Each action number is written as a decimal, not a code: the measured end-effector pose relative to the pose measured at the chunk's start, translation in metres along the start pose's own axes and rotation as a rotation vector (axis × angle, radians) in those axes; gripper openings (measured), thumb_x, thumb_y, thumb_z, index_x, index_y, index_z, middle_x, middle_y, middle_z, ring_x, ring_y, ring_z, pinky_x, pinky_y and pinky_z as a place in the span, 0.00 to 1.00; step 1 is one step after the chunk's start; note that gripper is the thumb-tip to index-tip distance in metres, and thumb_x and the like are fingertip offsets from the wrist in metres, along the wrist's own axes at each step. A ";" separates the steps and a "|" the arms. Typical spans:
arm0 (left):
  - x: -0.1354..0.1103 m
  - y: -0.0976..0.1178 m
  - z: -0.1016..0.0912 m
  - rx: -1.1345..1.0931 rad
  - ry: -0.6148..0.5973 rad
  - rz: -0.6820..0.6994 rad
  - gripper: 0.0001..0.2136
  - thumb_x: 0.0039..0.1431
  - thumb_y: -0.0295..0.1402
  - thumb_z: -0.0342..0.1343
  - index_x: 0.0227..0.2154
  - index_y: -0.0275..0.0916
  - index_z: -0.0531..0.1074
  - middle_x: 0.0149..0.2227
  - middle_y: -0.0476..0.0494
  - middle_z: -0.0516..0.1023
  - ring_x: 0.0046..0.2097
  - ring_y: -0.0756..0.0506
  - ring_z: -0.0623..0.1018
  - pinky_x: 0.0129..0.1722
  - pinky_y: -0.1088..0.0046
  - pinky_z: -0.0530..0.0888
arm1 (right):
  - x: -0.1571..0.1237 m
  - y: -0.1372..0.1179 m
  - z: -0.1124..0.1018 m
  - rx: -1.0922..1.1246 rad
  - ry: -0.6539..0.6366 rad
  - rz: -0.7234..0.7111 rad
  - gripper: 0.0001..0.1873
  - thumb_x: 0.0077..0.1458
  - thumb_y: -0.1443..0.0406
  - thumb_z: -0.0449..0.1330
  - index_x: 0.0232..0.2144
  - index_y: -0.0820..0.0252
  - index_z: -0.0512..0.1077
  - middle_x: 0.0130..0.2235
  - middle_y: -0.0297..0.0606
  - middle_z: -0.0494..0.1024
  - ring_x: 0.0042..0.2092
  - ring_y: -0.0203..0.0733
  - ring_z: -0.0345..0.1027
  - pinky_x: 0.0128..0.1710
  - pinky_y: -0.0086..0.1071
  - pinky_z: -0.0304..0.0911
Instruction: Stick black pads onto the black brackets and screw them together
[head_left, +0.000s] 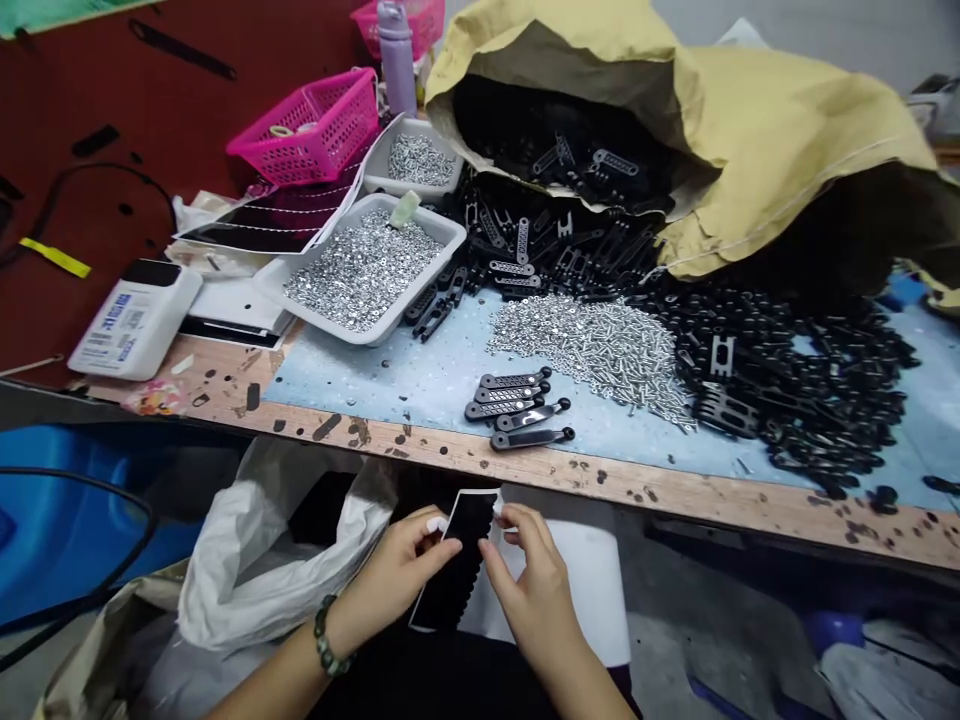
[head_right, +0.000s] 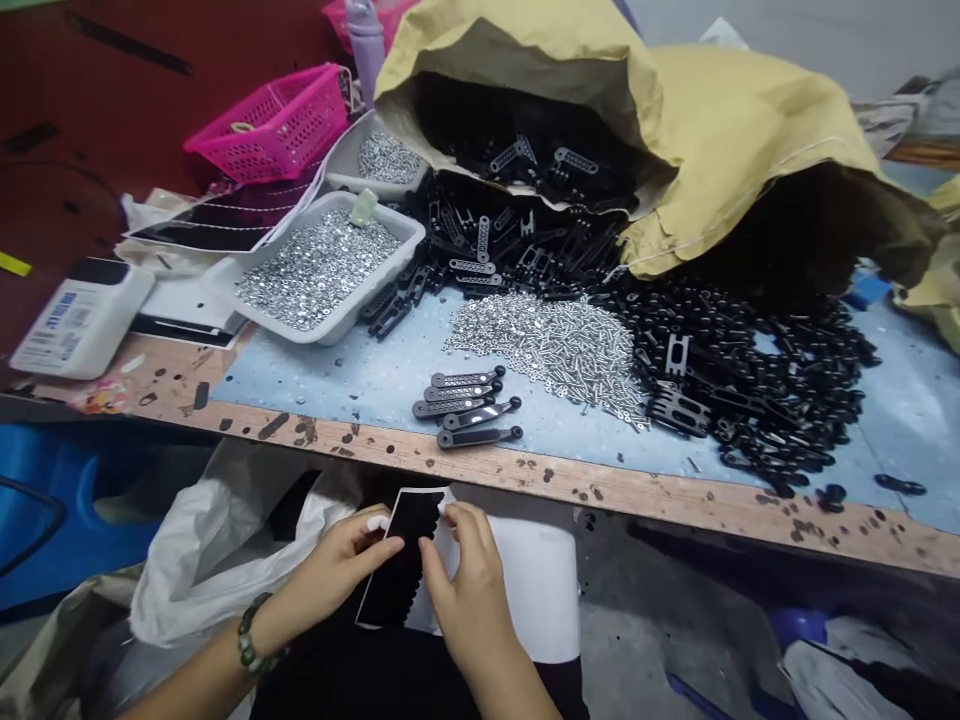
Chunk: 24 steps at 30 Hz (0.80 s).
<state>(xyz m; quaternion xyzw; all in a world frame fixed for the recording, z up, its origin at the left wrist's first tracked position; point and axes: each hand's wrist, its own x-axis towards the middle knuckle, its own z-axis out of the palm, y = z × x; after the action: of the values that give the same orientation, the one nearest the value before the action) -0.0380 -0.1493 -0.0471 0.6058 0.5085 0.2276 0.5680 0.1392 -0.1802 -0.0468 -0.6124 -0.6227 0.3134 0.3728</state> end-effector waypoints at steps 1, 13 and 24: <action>-0.002 0.004 0.000 0.013 -0.005 0.035 0.12 0.62 0.38 0.50 0.26 0.38 0.67 0.30 0.49 0.68 0.34 0.48 0.70 0.34 0.74 0.68 | -0.001 -0.001 -0.001 -0.010 0.012 0.003 0.13 0.57 0.67 0.56 0.45 0.59 0.66 0.43 0.44 0.72 0.43 0.43 0.70 0.40 0.36 0.70; 0.004 0.029 0.019 0.001 -0.079 0.219 0.10 0.62 0.27 0.48 0.23 0.38 0.62 0.28 0.50 0.64 0.31 0.50 0.66 0.32 0.76 0.64 | -0.004 -0.021 -0.011 -0.259 0.067 -0.121 0.24 0.58 0.58 0.56 0.51 0.71 0.67 0.38 0.49 0.78 0.38 0.49 0.74 0.37 0.39 0.72; 0.006 0.027 0.009 0.031 -0.165 0.229 0.08 0.62 0.31 0.48 0.33 0.38 0.72 0.38 0.45 0.72 0.42 0.46 0.72 0.44 0.72 0.69 | 0.012 -0.019 -0.020 -0.016 -0.069 -0.055 0.14 0.64 0.62 0.49 0.34 0.59 0.73 0.29 0.37 0.75 0.32 0.39 0.71 0.31 0.30 0.66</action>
<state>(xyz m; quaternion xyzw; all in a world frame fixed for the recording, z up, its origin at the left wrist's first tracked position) -0.0181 -0.1435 -0.0265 0.6852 0.3910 0.2329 0.5688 0.1461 -0.1704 -0.0193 -0.5870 -0.6540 0.3191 0.3549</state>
